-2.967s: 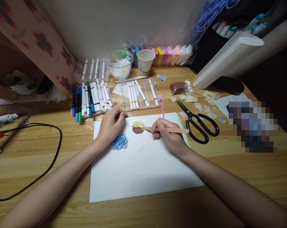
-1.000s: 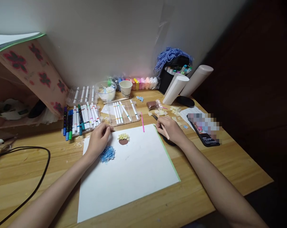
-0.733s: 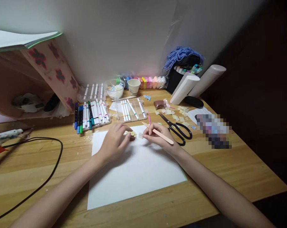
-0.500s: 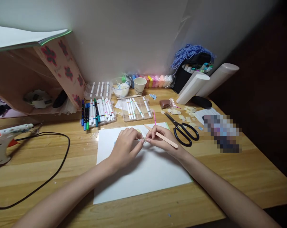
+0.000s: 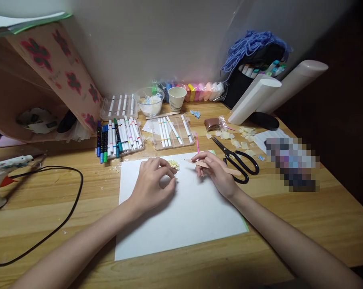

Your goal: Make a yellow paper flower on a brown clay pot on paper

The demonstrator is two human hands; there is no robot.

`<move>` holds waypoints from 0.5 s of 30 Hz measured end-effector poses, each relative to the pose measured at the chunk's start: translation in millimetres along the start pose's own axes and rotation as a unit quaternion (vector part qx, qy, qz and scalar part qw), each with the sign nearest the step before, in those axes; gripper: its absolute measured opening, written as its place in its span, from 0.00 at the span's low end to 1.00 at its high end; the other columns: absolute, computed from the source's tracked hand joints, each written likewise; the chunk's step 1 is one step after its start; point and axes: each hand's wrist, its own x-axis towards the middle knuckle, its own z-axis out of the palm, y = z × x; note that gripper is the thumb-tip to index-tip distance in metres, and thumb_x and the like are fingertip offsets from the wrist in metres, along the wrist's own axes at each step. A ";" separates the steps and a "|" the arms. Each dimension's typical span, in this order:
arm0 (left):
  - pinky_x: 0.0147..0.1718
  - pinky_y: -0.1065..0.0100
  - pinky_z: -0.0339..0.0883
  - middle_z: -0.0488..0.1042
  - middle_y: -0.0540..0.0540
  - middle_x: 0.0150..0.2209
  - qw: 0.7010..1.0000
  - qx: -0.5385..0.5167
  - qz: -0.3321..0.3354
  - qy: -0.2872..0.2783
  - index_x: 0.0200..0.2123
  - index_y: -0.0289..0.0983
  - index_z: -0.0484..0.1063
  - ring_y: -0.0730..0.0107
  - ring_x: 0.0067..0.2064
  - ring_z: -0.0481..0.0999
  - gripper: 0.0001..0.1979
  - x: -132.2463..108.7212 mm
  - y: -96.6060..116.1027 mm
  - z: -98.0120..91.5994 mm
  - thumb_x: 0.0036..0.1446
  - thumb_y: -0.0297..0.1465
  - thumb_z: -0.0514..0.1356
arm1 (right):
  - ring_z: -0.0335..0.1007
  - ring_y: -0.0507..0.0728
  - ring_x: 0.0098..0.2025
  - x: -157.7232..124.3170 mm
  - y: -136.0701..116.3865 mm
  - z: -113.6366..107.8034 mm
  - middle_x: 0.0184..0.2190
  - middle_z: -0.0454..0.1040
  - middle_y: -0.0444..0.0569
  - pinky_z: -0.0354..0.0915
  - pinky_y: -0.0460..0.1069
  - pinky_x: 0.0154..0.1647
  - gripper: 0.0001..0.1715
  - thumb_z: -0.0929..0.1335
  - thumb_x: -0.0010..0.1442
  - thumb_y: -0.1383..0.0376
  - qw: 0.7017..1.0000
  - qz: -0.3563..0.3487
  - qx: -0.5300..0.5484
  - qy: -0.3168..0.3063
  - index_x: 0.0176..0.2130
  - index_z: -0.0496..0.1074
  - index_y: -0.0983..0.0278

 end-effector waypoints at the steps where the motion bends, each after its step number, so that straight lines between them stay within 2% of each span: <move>1: 0.43 0.59 0.57 0.70 0.47 0.38 1.000 0.007 -0.007 0.008 0.29 0.40 0.72 0.63 0.43 0.67 0.03 1.1 -1.2 -0.8 0.53 0.30 0.58 | 0.63 0.53 0.26 -0.8 1.3 1.5 0.22 0.68 0.43 0.60 0.49 0.30 0.13 0.59 0.63 0.57 1.000 0.002 -0.003 -0.004 0.39 0.65 0.62; 4: 0.44 0.58 0.56 0.70 0.47 0.38 0.999 0.021 -0.031 0.026 0.28 0.39 0.72 0.62 0.44 0.67 0.04 5.6 -6.3 -4.2 0.53 0.32 0.58 | 0.65 0.52 0.27 -3.9 4.7 6.7 0.23 0.70 0.41 0.61 0.47 0.31 0.08 0.62 0.62 0.58 0.999 0.020 -0.007 -0.025 0.36 0.61 0.61; 8: 0.43 0.59 0.56 0.70 0.48 0.37 0.999 0.019 -0.043 0.025 0.26 0.40 0.72 0.63 0.43 0.67 0.07 11.3 -13.3 -6.7 0.54 0.34 0.59 | 0.68 0.52 0.29 -7.6 6.4 10.0 0.25 0.71 0.43 0.62 0.47 0.32 0.09 0.64 0.61 0.58 0.997 0.035 -0.045 -0.048 0.34 0.62 0.61; 15: 0.45 0.58 0.57 0.71 0.47 0.39 0.998 0.038 -0.042 0.010 0.24 0.40 0.72 0.61 0.44 0.67 0.05 11.5 -18.2 -6.9 0.51 0.32 0.60 | 0.66 0.51 0.27 -9.7 5.8 10.4 0.24 0.69 0.43 0.61 0.46 0.28 0.12 0.66 0.59 0.57 0.994 0.003 -0.101 -0.039 0.31 0.66 0.63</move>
